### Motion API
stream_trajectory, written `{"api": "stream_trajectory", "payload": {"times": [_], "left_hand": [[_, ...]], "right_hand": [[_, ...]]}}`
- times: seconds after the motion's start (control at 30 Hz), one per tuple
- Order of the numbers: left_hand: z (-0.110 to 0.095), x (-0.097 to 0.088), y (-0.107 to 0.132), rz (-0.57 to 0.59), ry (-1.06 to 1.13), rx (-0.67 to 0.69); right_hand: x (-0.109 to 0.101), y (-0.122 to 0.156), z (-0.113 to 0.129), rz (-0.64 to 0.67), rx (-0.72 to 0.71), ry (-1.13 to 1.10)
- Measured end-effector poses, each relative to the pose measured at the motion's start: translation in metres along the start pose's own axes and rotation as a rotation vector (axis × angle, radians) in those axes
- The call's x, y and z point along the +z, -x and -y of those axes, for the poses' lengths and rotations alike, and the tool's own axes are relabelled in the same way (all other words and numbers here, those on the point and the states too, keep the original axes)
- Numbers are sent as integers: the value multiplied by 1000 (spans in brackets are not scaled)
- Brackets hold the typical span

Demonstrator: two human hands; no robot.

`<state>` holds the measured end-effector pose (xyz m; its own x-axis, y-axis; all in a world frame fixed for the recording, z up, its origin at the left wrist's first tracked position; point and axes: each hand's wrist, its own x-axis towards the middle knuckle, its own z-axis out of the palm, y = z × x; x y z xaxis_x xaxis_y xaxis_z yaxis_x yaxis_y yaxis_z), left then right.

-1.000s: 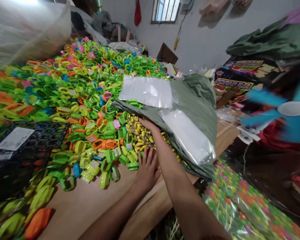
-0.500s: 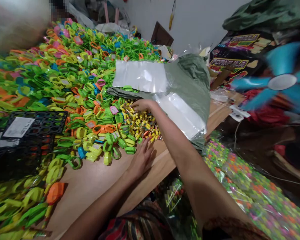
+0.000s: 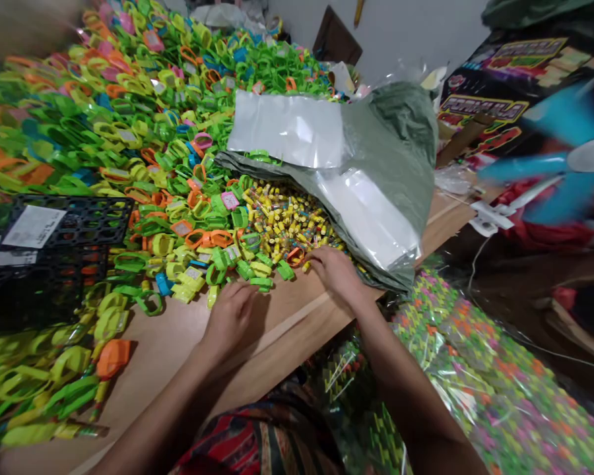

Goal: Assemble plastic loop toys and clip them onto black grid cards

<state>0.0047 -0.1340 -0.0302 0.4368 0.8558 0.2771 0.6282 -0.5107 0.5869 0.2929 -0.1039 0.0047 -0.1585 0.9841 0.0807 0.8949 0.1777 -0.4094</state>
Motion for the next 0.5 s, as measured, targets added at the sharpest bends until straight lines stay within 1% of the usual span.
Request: {"api": "stream_trajectory", "payload": {"times": [0.07, 0.13, 0.2, 0.27, 0.33, 0.4, 0.43, 0.5], "left_hand": [[-4, 5, -12, 48, -96, -12], [-8, 10, -22, 85, -202, -35], [-9, 13, -28, 112, -265, -43], [-7, 12, -30, 136, -279, -42], [-4, 9, -28, 147, -242, -54], [-3, 3, -22, 137, -131, -107], [-3, 1, -17, 126, -52, -160], [-4, -4, -6, 102, 133, -313]], "right_hand": [[19, 12, -5, -33, 31, 10], [35, 20, -5, -82, 31, -7], [47, 25, -3, -132, 7, -45], [55, 29, -1, -158, -21, -63], [59, 30, -2, -163, -48, -57], [61, 30, -4, -158, -71, -60], [61, 30, -5, -158, -81, -71], [58, 31, -5, -175, -109, -95]]}}
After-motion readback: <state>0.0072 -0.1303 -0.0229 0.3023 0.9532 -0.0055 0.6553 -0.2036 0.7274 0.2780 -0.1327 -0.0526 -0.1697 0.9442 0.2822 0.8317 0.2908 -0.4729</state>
